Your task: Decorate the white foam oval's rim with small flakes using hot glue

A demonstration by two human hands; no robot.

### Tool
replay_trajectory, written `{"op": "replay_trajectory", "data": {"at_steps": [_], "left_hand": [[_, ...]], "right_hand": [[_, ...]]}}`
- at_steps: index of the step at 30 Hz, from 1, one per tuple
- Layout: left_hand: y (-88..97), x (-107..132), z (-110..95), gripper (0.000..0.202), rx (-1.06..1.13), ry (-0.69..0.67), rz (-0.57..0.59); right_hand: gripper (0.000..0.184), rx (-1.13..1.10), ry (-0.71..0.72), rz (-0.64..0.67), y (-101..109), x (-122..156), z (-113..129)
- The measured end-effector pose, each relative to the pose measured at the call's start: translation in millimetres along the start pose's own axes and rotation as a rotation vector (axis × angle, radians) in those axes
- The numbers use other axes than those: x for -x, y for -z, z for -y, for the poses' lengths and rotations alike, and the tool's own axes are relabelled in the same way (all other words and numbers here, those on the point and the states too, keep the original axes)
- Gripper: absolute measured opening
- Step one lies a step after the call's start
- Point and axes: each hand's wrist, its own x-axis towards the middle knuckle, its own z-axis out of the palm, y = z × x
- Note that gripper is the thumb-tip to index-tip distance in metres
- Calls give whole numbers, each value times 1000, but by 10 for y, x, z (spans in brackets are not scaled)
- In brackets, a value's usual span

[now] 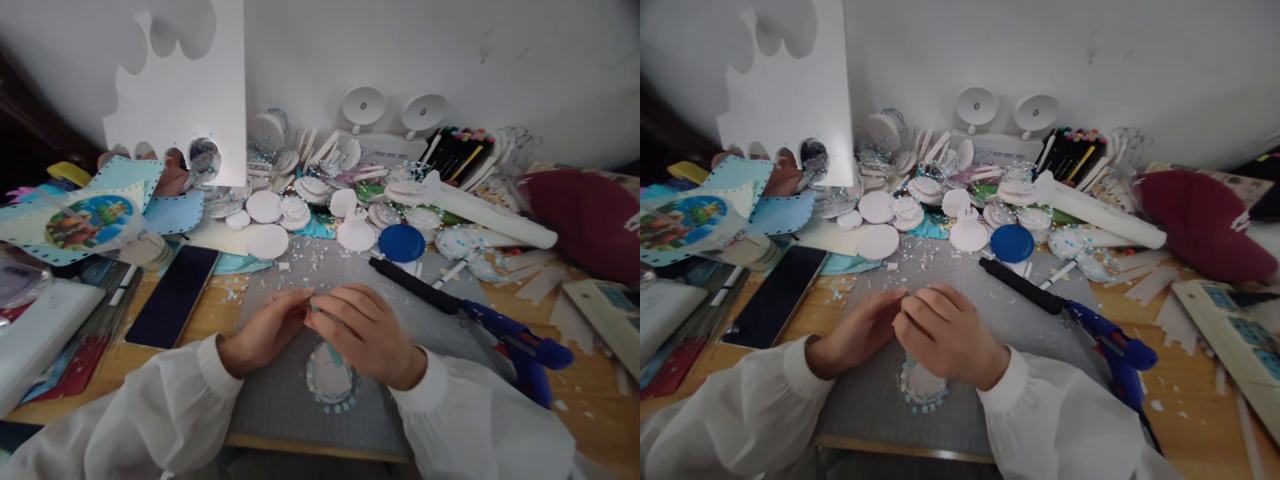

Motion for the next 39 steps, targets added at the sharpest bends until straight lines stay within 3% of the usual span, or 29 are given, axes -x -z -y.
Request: {"op": "replay_trajectory", "data": {"at_steps": [3,6,9,12,15,18,23,39], "left_hand": [[16,-1,13,33,-18,-7,44],[23,32,-14,40,-297,-74,75],[18,76,-78,38,-810,-254,176],[9,91,-127,23,-1132,-413,365],[3,79,-138,19,-1243,-441,494],[10,75,-134,20,-1228,-455,509],[63,97,-126,18,-1116,-438,422],[104,96,-99,21,-989,-400,385]], "right_hand": [[2,14,18,-19,15,9,-52],[5,-88,-69,-114,72,47,-117],[10,-282,-363,-276,150,142,-184],[10,-484,-738,-443,195,292,-238],[18,-760,-1014,-469,191,449,-257],[25,-1046,-1191,-413,186,543,-238],[21,-1259,-1214,-363,233,532,-177],[18,-1278,-1255,-317,233,536,-85]]}}
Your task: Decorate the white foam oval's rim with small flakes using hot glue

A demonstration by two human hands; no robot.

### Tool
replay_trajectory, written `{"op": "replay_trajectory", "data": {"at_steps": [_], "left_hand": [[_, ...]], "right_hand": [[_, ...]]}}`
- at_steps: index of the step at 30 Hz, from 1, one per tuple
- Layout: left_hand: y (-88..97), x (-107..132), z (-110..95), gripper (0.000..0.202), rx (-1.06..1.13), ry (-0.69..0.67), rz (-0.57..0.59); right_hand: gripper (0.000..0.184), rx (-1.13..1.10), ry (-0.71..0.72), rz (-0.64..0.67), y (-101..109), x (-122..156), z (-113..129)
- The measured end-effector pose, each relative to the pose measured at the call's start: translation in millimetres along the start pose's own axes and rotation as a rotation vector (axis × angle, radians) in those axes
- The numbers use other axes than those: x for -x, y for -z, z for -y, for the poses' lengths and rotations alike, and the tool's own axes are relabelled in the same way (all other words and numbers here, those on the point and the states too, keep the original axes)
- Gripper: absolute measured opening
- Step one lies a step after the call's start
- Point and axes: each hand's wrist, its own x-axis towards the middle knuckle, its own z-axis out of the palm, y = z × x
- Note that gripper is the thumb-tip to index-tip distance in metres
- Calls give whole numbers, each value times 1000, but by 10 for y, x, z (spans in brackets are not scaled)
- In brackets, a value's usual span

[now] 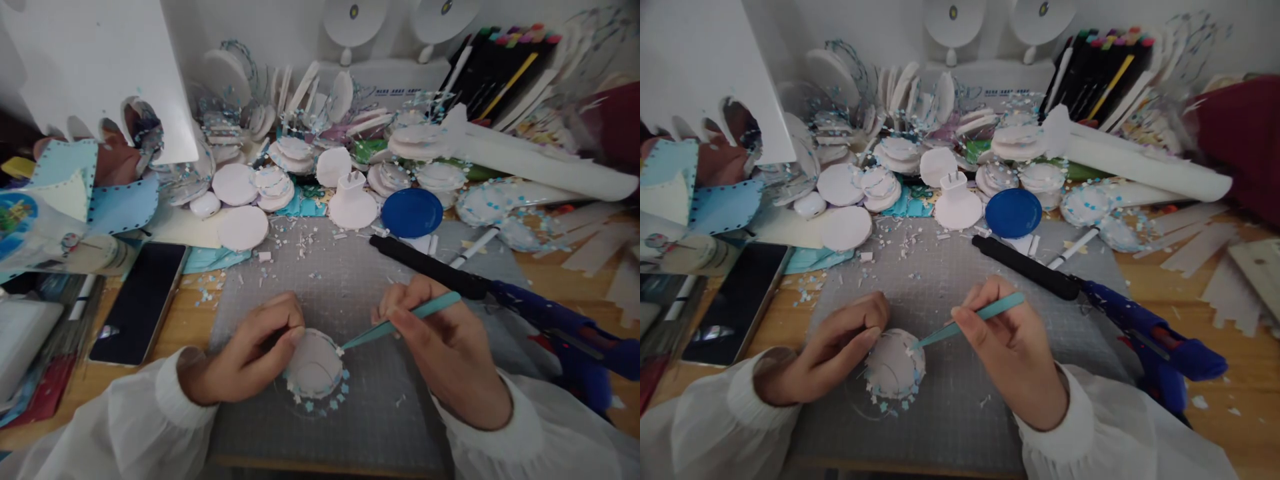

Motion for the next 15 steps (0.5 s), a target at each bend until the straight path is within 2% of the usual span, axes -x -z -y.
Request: {"op": "replay_trajectory", "data": {"at_steps": [15], "left_hand": [[0,23,13,23,6,21,-29]], "right_hand": [[19,10,2,15,-15,0,14]]}}
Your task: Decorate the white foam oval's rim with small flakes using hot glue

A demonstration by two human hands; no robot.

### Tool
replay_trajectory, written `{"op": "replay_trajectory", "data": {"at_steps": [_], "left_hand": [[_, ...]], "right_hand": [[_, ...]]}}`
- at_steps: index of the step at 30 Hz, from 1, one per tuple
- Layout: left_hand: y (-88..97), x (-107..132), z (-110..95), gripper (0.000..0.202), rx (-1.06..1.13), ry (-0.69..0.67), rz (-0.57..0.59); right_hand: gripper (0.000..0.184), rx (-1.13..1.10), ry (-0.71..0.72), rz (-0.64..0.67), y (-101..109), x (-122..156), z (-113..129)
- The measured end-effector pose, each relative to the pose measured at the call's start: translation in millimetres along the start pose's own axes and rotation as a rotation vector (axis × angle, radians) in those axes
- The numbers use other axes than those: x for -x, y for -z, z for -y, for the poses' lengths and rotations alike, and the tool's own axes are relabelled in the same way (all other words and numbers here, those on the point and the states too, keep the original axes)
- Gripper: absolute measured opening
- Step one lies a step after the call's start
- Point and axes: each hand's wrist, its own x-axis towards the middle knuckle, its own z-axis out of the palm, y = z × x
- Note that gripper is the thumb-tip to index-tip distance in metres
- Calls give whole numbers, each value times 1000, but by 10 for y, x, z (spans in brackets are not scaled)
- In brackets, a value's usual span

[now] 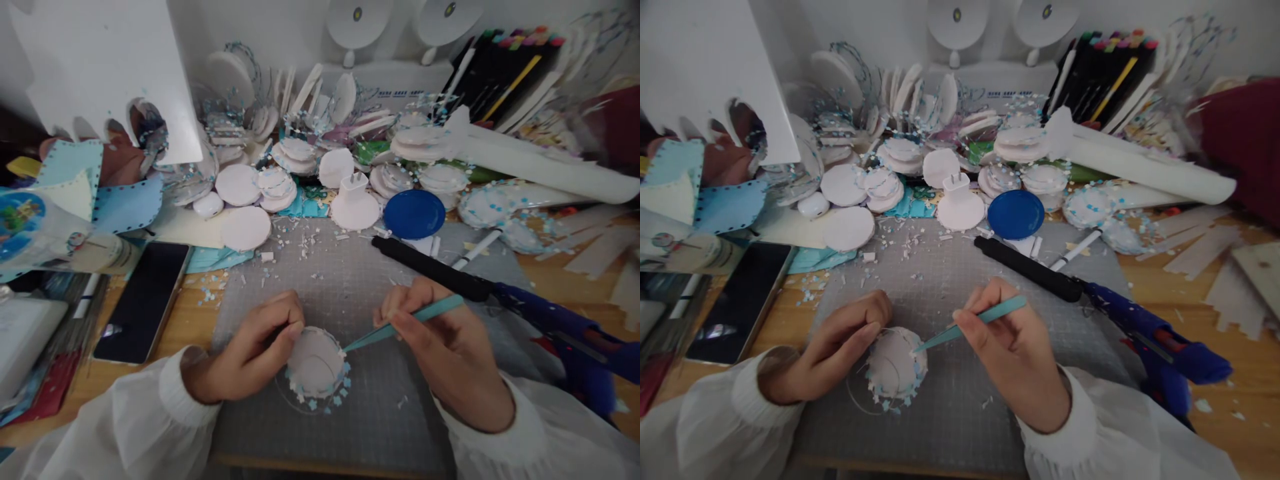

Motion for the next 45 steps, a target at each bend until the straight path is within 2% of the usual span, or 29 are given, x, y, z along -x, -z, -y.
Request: {"op": "replay_trajectory", "data": {"at_steps": [12,23,27,32,39,45], "left_hand": [[-1,19,16,23,8,-11,-2],[-11,-2,3,27,-7,2,-27],[-12,-7,-8,30,-20,16,-30],[-24,-17,-35,35,-65,20,1],[-36,-43,-104,38,-125,38,24],[-59,-6,-56,37,-152,27,8]], "right_hand": [[15,19,3,-14,16,-7,-24],[24,45,-72,-40,6,-16,-32],[29,-36,-121,-130,8,-73,-11],[28,-272,-206,-227,-11,-148,0],[34,-371,-201,-154,-68,-249,-127],[35,-428,-213,-54,-81,-337,-214]]}}
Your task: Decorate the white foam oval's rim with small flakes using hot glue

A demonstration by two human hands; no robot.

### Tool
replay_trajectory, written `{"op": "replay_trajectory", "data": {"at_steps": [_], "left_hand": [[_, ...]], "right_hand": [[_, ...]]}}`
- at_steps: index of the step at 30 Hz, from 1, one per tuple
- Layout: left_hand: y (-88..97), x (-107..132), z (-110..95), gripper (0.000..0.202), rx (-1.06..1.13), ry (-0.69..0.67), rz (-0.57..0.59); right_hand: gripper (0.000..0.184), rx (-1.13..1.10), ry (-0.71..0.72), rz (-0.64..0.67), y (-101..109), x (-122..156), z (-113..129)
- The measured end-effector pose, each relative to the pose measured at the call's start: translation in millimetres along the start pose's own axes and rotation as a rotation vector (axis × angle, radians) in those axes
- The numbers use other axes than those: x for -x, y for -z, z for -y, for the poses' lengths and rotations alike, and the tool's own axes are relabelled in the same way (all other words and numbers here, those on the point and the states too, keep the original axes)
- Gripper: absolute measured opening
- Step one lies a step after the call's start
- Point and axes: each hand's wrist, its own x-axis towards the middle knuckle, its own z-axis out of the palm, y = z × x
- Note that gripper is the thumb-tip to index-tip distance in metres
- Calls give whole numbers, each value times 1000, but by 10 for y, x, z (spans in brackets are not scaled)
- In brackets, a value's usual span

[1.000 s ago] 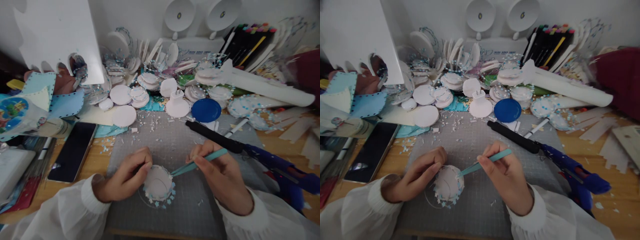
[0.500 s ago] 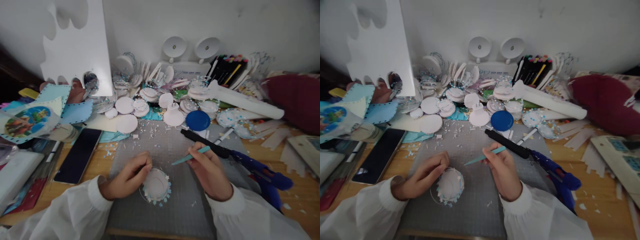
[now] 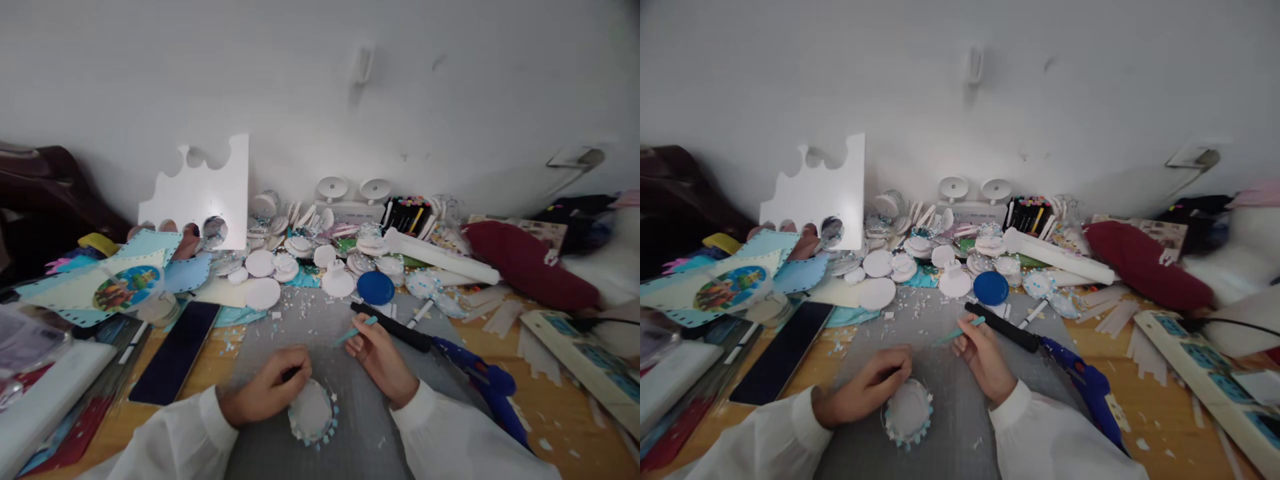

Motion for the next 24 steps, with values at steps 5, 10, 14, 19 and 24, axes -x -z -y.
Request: {"op": "replay_trajectory", "data": {"at_steps": [5,10,14,19,24], "left_hand": [[-18,16,33,35,-15,-24,-4],[-33,25,49,32,-12,-41,-2],[-37,23,52,28,4,-45,9],[-35,24,48,29,13,-48,2],[-35,32,48,28,9,-47,4]], "right_hand": [[35,-30,-15,39,32,-48,-36],[34,-49,-15,55,59,-87,-49],[32,-50,-24,62,75,-101,-40],[30,-46,-25,70,76,-95,-26],[27,-52,-24,83,66,-69,-14]]}}
